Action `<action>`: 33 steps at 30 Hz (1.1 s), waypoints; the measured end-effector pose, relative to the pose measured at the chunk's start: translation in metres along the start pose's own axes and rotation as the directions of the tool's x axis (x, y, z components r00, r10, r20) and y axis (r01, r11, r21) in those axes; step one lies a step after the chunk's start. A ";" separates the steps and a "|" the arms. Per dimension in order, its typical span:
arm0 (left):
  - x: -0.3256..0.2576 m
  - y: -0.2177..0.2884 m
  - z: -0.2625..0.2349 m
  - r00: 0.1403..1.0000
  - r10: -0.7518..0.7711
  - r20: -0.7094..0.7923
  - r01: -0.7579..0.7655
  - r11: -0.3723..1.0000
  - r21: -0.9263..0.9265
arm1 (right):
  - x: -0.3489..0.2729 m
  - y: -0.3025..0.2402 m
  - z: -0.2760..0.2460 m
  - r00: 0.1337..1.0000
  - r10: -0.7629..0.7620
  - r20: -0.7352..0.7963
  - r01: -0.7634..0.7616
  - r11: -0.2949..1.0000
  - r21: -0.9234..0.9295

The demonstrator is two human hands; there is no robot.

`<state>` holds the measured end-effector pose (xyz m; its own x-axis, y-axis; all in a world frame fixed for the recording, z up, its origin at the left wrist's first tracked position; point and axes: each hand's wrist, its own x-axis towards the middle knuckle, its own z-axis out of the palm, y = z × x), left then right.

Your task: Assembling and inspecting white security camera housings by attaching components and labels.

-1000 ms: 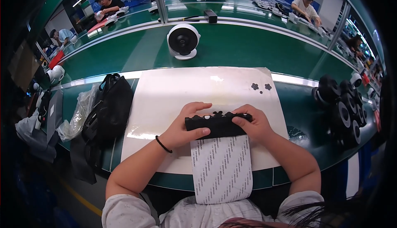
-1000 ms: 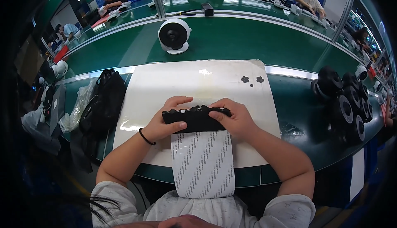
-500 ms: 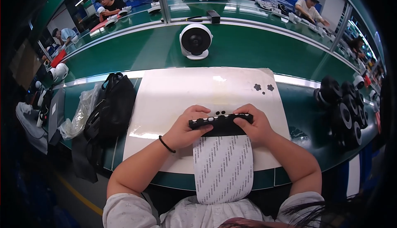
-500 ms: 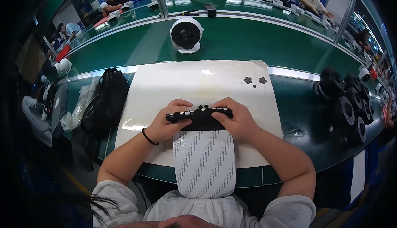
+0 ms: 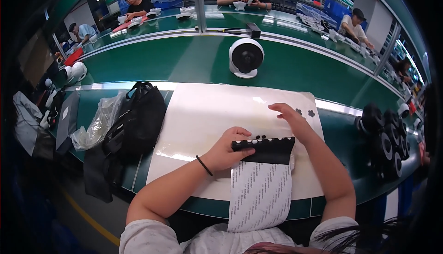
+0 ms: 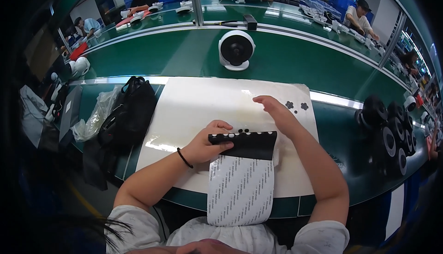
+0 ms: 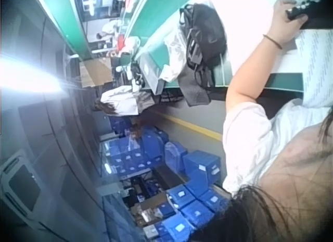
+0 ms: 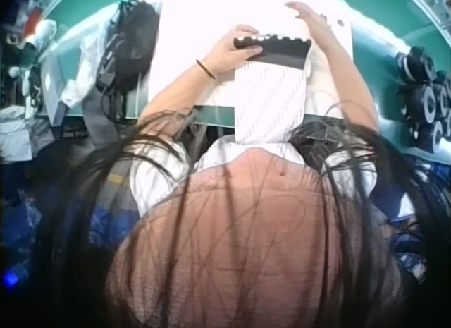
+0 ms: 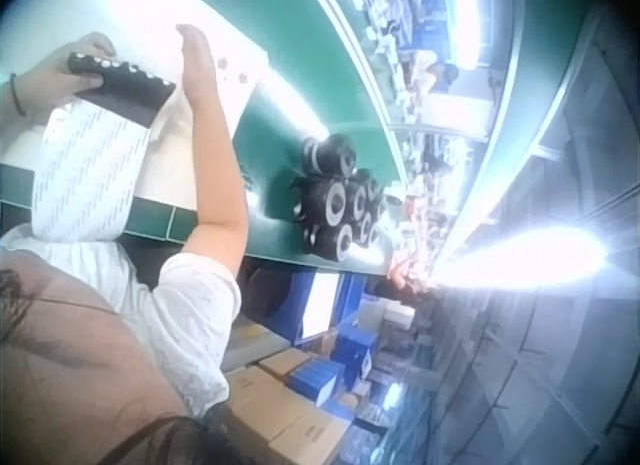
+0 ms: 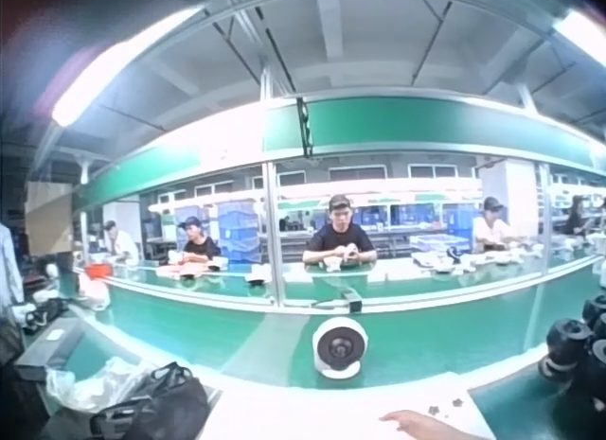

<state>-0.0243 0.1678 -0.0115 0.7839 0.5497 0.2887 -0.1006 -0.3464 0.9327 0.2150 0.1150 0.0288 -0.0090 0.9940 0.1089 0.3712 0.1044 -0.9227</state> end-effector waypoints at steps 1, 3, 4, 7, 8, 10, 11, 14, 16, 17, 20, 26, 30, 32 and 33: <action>0.000 -0.002 -0.001 1.000 0.028 0.002 -0.028 1.000 0.001 | 0.014 0.011 -0.001 1.000 0.014 0.017 -0.012 0.996 -0.090; -0.001 -0.002 -0.002 0.998 0.061 -0.006 -0.061 0.997 0.047 | 0.040 0.021 0.001 0.999 -0.035 0.031 0.043 0.941 -0.334; -0.004 -0.002 -0.005 0.996 0.082 -0.015 -0.081 0.991 0.104 | 0.058 0.027 0.007 0.995 -0.086 0.060 0.104 0.832 -0.545; -0.004 -0.014 0.001 0.970 0.233 -0.071 -0.224 0.967 0.125 | 0.090 0.032 0.004 0.993 -0.050 0.111 0.115 0.697 -0.708; -0.002 -0.017 0.003 0.946 0.309 -0.100 -0.295 0.946 0.131 | 0.102 0.032 0.006 0.996 -0.031 0.084 0.086 0.579 -0.811; -0.001 -0.019 0.009 0.948 0.305 -0.093 -0.287 0.942 0.173 | 0.118 0.035 0.002 0.999 -0.019 0.030 0.035 0.587 -0.809; -0.002 -0.014 0.008 0.971 0.227 -0.076 -0.214 0.965 0.151 | 0.126 0.038 0.001 1.000 -0.018 0.010 0.018 0.574 -0.819; -0.002 0.001 0.006 0.995 0.097 -0.037 -0.092 0.989 0.117 | 0.137 0.040 -0.001 0.998 -0.017 -0.069 -0.045 0.596 -0.801; -0.004 0.005 0.002 0.997 0.068 -0.027 -0.064 0.990 0.124 | 0.141 0.041 0.003 0.996 -0.061 -0.068 -0.018 0.601 -0.799; -0.004 0.005 0.000 0.999 0.048 -0.002 -0.048 0.992 0.119 | 0.142 0.041 0.005 0.991 -0.093 -0.099 -0.023 0.603 -0.797; -0.003 0.007 -0.001 0.999 0.050 0.010 -0.051 0.990 0.129 | 0.144 0.042 0.002 0.950 -0.289 -0.122 0.061 0.553 -0.831; 0.006 0.012 -0.004 0.998 0.009 0.057 -0.017 0.990 0.137 | 0.138 0.040 -0.014 0.718 -0.694 -0.046 0.321 0.390 -0.863; 0.001 0.005 -0.006 0.999 0.003 0.035 -0.008 0.989 0.150 | 0.119 -0.006 0.007 0.769 -0.597 -0.229 0.334 0.681 -0.652; -0.002 0.000 -0.007 0.995 0.102 0.002 -0.101 0.982 0.159 | 0.114 -0.025 0.015 0.861 -0.400 -0.313 0.296 0.896 -0.331; -0.002 0.000 -0.005 0.992 0.130 0.003 -0.129 0.982 0.141 | 0.109 -0.030 0.014 0.873 -0.374 -0.314 0.301 0.918 -0.258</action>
<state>-0.0285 0.1707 -0.0110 0.7660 0.4977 0.4068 -0.1138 -0.5179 0.8479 0.1896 0.2206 0.0633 0.1445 0.8182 0.5564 0.5780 0.3866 -0.7186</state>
